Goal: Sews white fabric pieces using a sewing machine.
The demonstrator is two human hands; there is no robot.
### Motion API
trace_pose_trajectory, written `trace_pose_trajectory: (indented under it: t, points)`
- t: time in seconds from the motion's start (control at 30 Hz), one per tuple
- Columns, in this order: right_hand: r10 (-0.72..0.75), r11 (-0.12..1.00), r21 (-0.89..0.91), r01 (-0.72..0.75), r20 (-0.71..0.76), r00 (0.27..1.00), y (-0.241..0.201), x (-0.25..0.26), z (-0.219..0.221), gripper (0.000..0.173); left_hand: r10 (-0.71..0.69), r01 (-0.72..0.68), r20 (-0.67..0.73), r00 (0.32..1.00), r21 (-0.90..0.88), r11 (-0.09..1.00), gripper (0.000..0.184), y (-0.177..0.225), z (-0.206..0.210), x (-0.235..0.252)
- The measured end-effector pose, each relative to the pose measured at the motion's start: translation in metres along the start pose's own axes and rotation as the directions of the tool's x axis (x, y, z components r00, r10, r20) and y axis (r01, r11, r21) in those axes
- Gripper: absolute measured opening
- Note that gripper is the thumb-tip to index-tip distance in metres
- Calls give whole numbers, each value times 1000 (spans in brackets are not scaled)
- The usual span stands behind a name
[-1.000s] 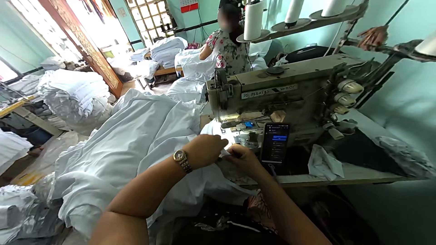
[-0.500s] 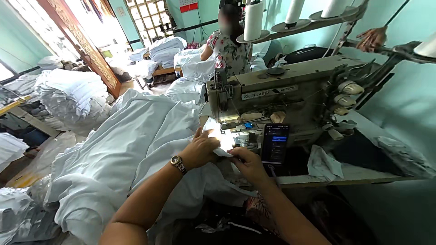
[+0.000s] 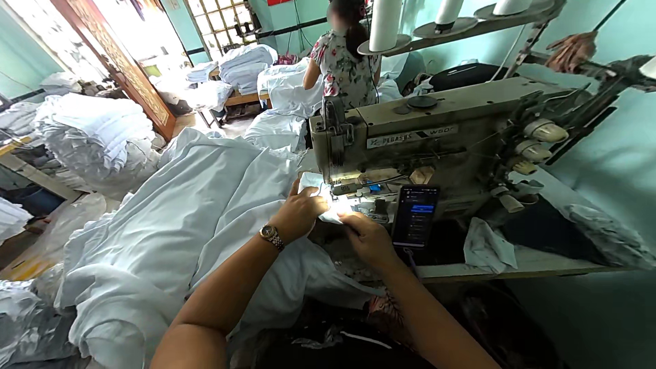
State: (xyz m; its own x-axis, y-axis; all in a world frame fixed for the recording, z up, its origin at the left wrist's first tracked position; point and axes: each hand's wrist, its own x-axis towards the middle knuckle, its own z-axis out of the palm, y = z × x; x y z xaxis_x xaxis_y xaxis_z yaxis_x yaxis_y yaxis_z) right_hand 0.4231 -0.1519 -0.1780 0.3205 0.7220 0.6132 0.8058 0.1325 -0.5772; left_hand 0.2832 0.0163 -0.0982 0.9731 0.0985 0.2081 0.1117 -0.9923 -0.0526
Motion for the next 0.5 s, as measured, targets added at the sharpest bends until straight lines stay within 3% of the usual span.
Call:
trace_pose_trajectory:
  t: [0.23, 0.37, 0.5]
  points:
    - [32, 977, -214, -16, 69, 997, -8, 4, 4, 27, -90, 87, 39, 995, 74, 994, 27, 0, -4, 14]
    - [-145, 989, -10, 145, -88, 985, -7, -18, 7, 30, -98, 96, 42, 994, 57, 994, 27, 1, -2, 13]
    - [-71, 984, 160, 81, -62, 996, 0, -50, 30, 30, -108, 107, 62, 992, 20, 994, 30, -1, 2, 13]
